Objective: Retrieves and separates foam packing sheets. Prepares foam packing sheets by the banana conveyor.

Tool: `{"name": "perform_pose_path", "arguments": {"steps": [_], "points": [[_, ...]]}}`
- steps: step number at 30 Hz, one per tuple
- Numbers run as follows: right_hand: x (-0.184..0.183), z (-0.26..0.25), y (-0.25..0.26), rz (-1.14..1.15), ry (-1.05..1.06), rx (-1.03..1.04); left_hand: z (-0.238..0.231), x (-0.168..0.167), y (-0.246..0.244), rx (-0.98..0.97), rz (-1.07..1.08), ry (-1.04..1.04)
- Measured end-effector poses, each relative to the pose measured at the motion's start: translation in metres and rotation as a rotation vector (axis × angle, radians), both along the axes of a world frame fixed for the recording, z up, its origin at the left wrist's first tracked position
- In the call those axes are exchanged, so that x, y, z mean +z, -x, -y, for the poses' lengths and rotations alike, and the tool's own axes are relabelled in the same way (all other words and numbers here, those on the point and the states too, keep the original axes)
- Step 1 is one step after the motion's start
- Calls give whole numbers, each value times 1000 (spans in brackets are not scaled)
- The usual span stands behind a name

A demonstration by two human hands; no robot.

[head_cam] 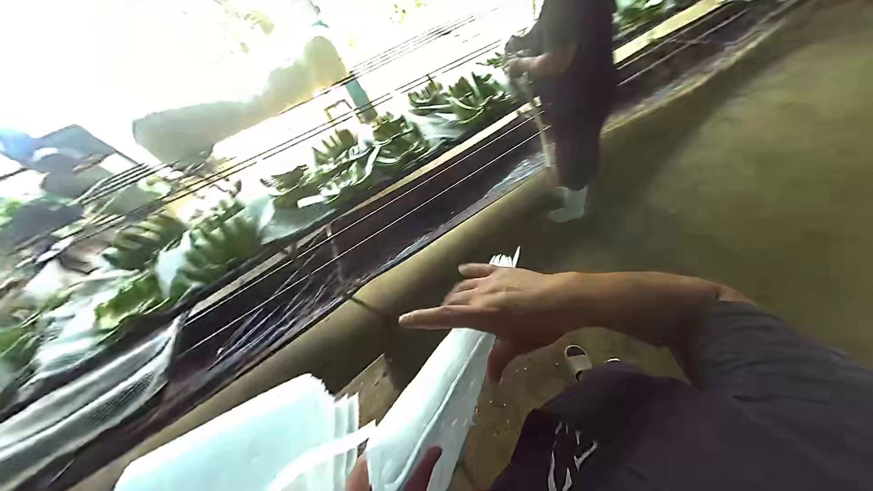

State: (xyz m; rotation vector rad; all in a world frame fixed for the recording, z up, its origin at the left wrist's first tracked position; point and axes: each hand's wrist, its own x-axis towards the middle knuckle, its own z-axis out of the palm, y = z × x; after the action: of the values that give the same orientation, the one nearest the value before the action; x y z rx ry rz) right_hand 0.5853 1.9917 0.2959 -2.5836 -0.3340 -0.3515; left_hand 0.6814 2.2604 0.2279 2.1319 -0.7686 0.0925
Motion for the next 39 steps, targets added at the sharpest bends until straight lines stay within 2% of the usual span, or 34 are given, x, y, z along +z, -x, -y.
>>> {"name": "perform_pose_path", "arguments": {"steps": [3, 5, 9, 12, 17, 24, 26, 28, 31, 33, 35, 36, 39], "points": [[-17, 31, 31, -200, -63, -170, 42, -2, -3, -202, 55, 64], [-25, 51, 64, -228, -149, -273, 66, -4, 0, -296, 59, 98], [-51, 87, 127, -286, -256, -483, 116, -11, 24, -500, -31, 16], [-68, 112, 175, -362, -262, -602, 165, -28, 51, -547, -146, -16], [-82, 166, 271, -409, -324, -638, 255, -55, 119, -573, -299, 54], [-101, 230, 387, -432, -395, -791, 368, -95, 209, -902, -449, 444], [-109, 242, 418, -393, -389, -855, 401, -95, 227, -992, -500, 394], [-114, 253, 442, -353, -340, -969, 439, -93, 240, -1059, -502, 252], [-109, 280, 457, -534, -303, -1194, 504, -93, 263, -999, -378, 23], [-112, 310, 455, -747, -269, -1282, 543, -96, 283, -1026, -31, 99], [-116, 344, 449, -889, -207, -1305, 584, -95, 311, -1149, 337, 173], [-117, 360, 444, -931, -174, -1303, 604, -93, 329, -1244, 468, 136], [-116, 413, 433, -960, -104, -1325, 675, -98, 370, -1481, 639, -122]]}}
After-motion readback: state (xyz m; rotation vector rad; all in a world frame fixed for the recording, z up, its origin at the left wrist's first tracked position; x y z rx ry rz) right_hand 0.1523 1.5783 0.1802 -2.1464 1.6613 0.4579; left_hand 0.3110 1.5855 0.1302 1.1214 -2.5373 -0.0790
